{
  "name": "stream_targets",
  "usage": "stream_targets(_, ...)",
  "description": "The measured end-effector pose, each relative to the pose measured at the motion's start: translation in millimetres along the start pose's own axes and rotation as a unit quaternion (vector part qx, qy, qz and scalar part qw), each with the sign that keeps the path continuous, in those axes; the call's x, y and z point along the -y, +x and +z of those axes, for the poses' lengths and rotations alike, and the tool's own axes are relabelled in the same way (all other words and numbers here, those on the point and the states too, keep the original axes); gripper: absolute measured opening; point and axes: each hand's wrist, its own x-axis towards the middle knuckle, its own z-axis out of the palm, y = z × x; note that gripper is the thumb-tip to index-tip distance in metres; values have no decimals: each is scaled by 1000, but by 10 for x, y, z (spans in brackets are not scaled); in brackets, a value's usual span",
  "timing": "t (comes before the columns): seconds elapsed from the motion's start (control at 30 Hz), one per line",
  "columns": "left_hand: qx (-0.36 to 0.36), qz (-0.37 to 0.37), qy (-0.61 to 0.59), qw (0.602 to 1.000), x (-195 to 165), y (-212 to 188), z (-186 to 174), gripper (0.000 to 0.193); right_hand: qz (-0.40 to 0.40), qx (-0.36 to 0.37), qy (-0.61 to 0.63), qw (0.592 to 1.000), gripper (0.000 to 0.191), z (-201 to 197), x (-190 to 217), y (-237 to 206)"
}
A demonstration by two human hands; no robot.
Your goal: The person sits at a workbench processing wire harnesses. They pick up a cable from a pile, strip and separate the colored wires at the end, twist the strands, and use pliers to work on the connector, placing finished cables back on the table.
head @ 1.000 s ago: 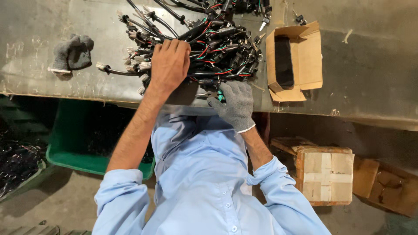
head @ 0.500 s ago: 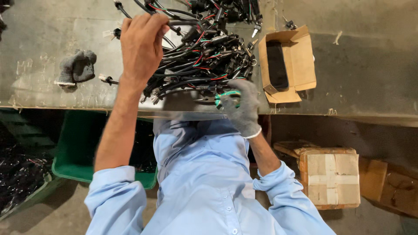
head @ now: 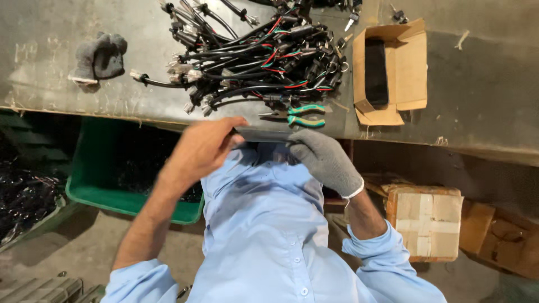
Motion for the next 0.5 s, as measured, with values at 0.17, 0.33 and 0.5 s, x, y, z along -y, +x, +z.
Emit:
stream_targets(0.17, -182, -44, -403, 896, 128, -306, 615, 19, 61, 111, 44, 991, 20, 269, 22, -141)
stream_targets(0.33, -203, -83, -374, 901, 253, -368, 615, 22, 95, 86, -9, 992, 27, 282, 71, -126)
stream_targets(0.5, -72, -40, -374, 924, -2, -302, 668, 18, 25, 89, 59, 994, 24, 368, 64, -126)
